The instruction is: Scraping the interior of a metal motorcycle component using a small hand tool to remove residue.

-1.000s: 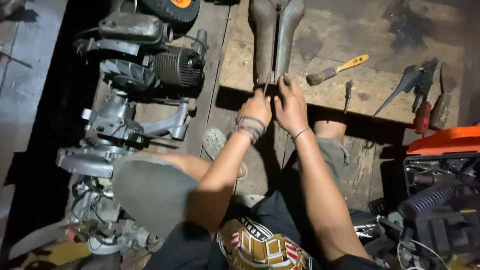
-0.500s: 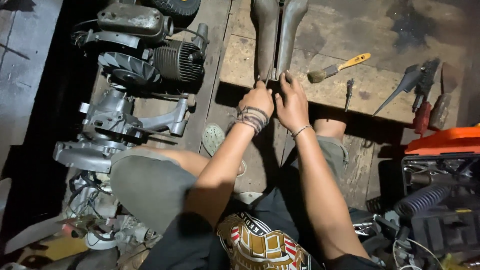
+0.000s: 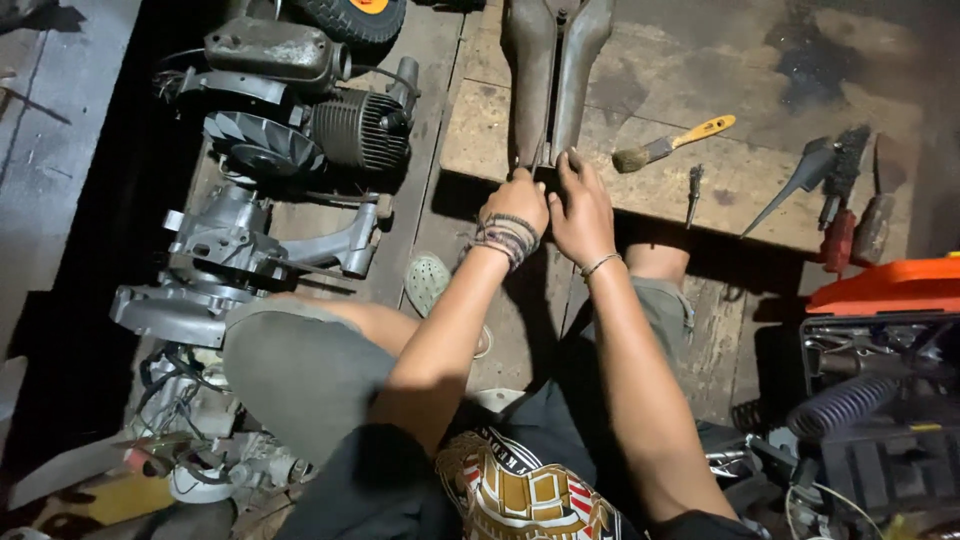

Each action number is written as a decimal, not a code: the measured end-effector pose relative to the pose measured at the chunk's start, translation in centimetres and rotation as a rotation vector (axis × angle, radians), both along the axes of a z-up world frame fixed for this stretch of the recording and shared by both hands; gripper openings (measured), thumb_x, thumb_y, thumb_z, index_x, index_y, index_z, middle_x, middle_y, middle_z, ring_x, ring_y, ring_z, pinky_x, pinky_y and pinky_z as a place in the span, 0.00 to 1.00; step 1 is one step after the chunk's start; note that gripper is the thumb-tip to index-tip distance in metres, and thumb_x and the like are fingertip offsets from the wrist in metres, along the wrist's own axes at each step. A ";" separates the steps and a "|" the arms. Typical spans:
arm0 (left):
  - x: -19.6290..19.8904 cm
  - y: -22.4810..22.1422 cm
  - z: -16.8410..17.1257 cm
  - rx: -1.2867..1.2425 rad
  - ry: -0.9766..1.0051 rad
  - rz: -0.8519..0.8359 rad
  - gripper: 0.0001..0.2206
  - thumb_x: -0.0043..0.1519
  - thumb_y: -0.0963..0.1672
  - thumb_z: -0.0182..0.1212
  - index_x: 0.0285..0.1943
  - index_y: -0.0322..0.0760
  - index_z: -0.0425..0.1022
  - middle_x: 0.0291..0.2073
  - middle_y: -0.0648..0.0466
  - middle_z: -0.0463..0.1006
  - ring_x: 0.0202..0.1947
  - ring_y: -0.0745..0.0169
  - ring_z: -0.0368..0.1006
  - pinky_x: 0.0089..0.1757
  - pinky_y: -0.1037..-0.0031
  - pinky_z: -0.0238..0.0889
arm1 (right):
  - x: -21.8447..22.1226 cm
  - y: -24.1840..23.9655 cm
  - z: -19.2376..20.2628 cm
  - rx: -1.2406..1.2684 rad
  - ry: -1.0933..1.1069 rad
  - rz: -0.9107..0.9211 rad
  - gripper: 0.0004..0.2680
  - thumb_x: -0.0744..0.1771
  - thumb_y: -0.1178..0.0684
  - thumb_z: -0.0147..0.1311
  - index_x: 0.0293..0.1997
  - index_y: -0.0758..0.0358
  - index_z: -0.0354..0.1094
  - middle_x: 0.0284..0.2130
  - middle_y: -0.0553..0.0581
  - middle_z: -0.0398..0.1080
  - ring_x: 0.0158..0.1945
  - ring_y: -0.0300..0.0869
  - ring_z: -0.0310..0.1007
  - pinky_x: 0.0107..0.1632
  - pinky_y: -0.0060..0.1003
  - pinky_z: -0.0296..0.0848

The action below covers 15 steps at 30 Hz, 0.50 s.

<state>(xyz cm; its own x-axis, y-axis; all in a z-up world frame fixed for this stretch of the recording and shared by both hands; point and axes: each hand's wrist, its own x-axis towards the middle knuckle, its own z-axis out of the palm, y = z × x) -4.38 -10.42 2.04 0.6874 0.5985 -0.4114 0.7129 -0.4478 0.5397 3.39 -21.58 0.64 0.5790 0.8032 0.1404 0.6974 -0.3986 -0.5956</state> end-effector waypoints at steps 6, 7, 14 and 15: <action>-3.5 -2.5 2.9 -0.120 0.009 0.016 0.20 0.72 0.48 0.37 0.60 0.24 0.65 0.46 0.29 0.80 0.49 0.30 0.79 0.47 0.45 0.73 | -0.3 0.1 1.1 0.010 0.039 -0.011 0.21 0.67 0.60 0.54 0.71 0.70 0.59 0.64 0.68 0.61 0.66 0.62 0.62 0.65 0.54 0.61; -3.3 -2.3 3.3 -0.110 0.005 0.015 0.20 0.72 0.48 0.37 0.60 0.24 0.65 0.46 0.29 0.80 0.49 0.30 0.79 0.47 0.45 0.73 | -0.1 0.2 1.0 0.020 0.036 -0.012 0.21 0.67 0.60 0.54 0.71 0.70 0.59 0.64 0.68 0.61 0.66 0.62 0.62 0.65 0.54 0.61; -0.3 0.3 0.8 -0.047 0.005 -0.008 0.20 0.71 0.49 0.37 0.59 0.28 0.66 0.45 0.34 0.81 0.49 0.34 0.79 0.46 0.47 0.74 | -0.9 0.2 2.3 -0.025 0.073 -0.022 0.22 0.67 0.60 0.53 0.72 0.70 0.57 0.64 0.68 0.59 0.67 0.62 0.59 0.67 0.56 0.59; 0.1 0.5 0.7 -0.012 -0.003 -0.010 0.19 0.72 0.48 0.37 0.57 0.28 0.68 0.42 0.34 0.81 0.45 0.34 0.80 0.44 0.49 0.76 | -1.0 0.1 2.4 -0.025 0.074 -0.019 0.22 0.67 0.60 0.53 0.72 0.71 0.57 0.64 0.69 0.59 0.68 0.63 0.59 0.66 0.56 0.60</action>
<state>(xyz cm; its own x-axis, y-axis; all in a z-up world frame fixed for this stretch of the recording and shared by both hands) -4.30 -9.89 2.73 0.6945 0.5869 -0.4161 0.7068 -0.4484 0.5471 2.41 -21.47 3.09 0.6019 0.7948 0.0768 0.6442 -0.4265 -0.6349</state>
